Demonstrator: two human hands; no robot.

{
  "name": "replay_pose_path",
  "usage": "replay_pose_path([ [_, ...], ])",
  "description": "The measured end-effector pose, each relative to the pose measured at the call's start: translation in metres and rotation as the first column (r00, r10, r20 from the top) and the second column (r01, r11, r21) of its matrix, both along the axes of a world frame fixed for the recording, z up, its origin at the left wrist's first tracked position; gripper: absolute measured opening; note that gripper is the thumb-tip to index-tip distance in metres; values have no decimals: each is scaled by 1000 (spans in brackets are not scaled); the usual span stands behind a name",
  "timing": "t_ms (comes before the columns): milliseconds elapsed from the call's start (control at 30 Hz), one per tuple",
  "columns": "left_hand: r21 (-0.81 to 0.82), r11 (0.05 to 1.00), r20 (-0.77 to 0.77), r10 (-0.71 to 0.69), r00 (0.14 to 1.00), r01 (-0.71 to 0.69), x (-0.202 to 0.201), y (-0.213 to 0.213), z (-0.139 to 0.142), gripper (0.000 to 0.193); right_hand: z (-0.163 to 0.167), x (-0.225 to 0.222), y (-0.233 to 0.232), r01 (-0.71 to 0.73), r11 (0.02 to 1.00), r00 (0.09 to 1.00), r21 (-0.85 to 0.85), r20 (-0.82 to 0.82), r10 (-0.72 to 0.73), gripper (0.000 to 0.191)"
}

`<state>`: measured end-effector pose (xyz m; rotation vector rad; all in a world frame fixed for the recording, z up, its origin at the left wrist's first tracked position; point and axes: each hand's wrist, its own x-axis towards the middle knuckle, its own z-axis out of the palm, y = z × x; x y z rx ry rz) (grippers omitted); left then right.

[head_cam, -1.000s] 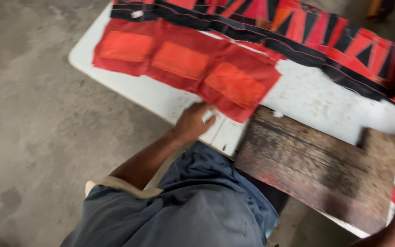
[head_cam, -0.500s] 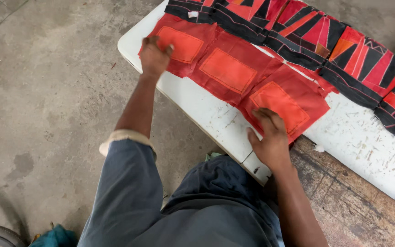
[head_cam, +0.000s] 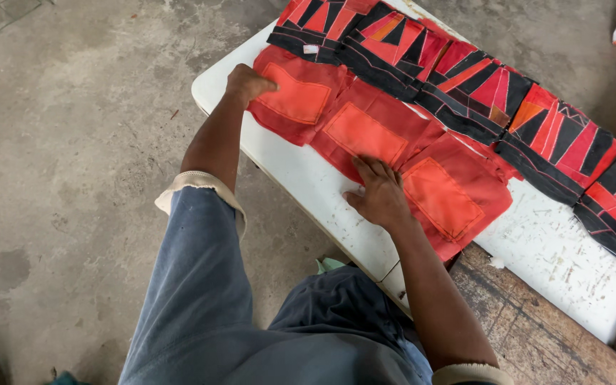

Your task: The person assembles small fabric pouches by aligning red and black patterned pieces, inserting a zipper, and applying adhesive with a brush. The person repeatedly folds, aligns, and glues the fabric layers, then stacks the finished pouches on the table.

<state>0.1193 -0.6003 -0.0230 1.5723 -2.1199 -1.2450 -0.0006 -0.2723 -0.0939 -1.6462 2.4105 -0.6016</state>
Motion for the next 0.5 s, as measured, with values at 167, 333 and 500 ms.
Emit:
replay_pose_path([
  [167, 265, 964, -138, 36, 990, 2, -7, 9, 7, 42, 0, -9, 8, 85, 995, 991, 55, 96, -90, 87],
  [333, -70, 984, 82, -161, 984, 167, 3, 15, 31, 46, 4, -14, 14, 130, 961, 991, 243, -20, -129, 79],
  [500, -530, 823, -66, -281, 958, 205, 21, 5, 74, 54, 5, -14, 19, 148, 942, 989, 301, -45, -141, 78],
])
